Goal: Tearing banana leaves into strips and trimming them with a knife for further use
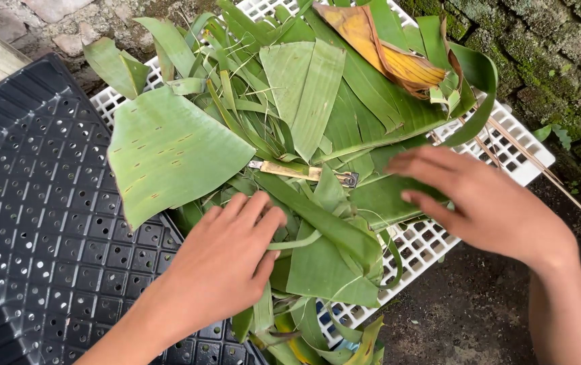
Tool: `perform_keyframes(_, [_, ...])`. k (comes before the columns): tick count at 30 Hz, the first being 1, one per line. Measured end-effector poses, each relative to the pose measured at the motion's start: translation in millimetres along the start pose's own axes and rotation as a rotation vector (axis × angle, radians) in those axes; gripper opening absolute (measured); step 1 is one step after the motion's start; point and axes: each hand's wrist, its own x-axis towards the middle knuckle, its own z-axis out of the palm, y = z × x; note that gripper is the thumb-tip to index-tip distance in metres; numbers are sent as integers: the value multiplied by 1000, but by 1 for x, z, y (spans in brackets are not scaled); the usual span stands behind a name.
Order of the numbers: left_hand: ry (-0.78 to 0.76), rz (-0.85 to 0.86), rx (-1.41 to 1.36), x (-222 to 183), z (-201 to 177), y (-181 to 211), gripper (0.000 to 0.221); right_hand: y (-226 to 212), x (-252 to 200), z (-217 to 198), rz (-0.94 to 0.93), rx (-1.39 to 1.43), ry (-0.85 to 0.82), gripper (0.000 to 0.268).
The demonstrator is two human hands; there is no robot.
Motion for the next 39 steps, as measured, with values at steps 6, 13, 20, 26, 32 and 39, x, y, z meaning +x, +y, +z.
perform_keyframes(6, [-324, 161, -435, 16, -72, -11, 75, -1, 53, 35, -25, -608, 268, 39])
perform_keyframes(13, [415, 48, 11, 118, -10, -36, 50, 28, 82, 50, -164, -779, 159, 32])
perform_keyframes(20, [344, -145, 64, 183, 28, -50, 79, 26, 79, 50, -114, -539, 212, 20])
perform_keyframes(26, [314, -168, -6, 181, 20, -57, 70, 27, 89, 53, -137, -634, 197, 31])
perform_keyframes(32, [358, 15, -17, 142, -7, -49, 66, 33, 95, 44, -217, -557, 175, 32])
perform_keyframes(39, [349, 85, 76, 143, 0, -76, 28, 32, 100, 44, -219, -653, 153, 29])
